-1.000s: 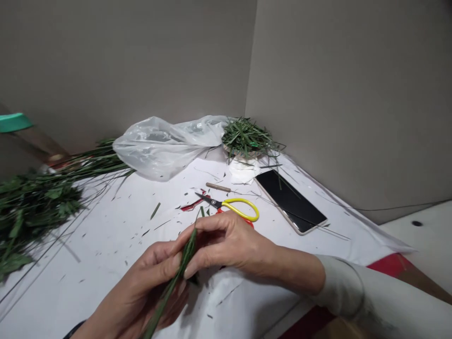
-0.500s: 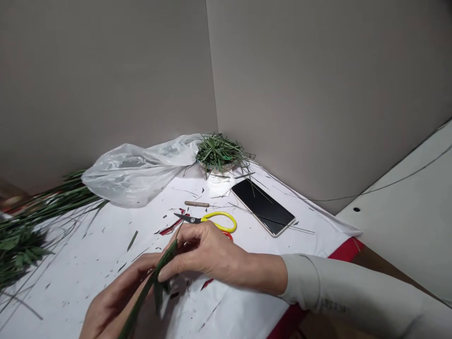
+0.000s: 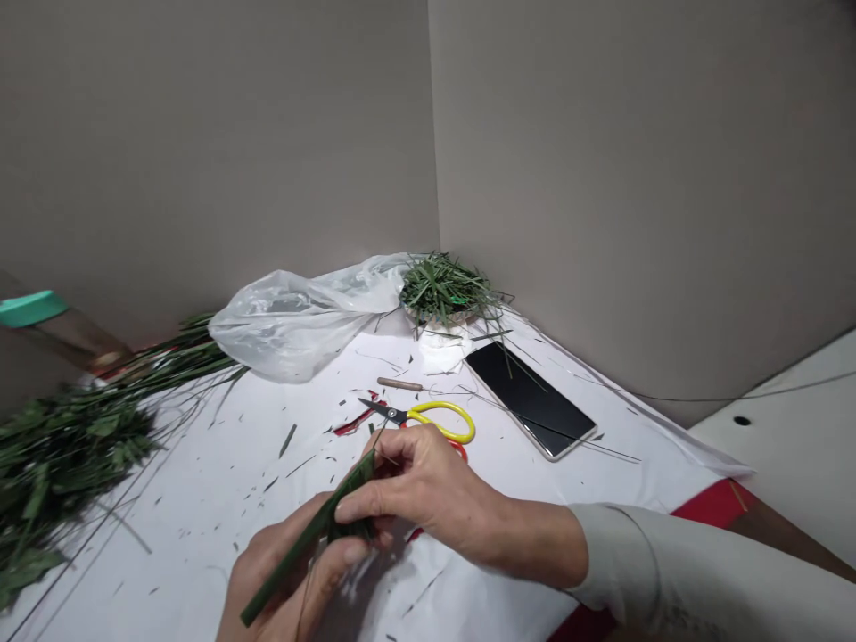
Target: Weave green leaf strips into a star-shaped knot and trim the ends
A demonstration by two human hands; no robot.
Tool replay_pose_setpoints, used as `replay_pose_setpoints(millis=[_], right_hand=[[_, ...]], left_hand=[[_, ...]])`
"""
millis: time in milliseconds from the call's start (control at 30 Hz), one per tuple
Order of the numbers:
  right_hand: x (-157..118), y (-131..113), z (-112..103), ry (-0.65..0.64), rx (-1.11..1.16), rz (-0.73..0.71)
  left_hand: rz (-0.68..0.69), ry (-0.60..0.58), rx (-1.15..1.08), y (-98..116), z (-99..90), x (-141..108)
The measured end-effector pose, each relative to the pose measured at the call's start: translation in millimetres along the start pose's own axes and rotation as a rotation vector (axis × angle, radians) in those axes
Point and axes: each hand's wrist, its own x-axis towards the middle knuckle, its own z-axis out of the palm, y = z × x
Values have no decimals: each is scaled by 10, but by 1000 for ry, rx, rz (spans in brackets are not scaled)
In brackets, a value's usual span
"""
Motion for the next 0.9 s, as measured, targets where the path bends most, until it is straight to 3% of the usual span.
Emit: replay_pose_setpoints(millis=[433, 700, 900], right_hand=[[25, 89, -38, -190, 3, -18], [-46, 145, 71, -18, -42, -147], [0, 71, 60, -76, -108, -104]], left_hand=[[-91, -119, -270, 42, 54, -21], [-72, -124, -384, 81, 98, -27], [-151, -198, -473, 69, 83, 63]])
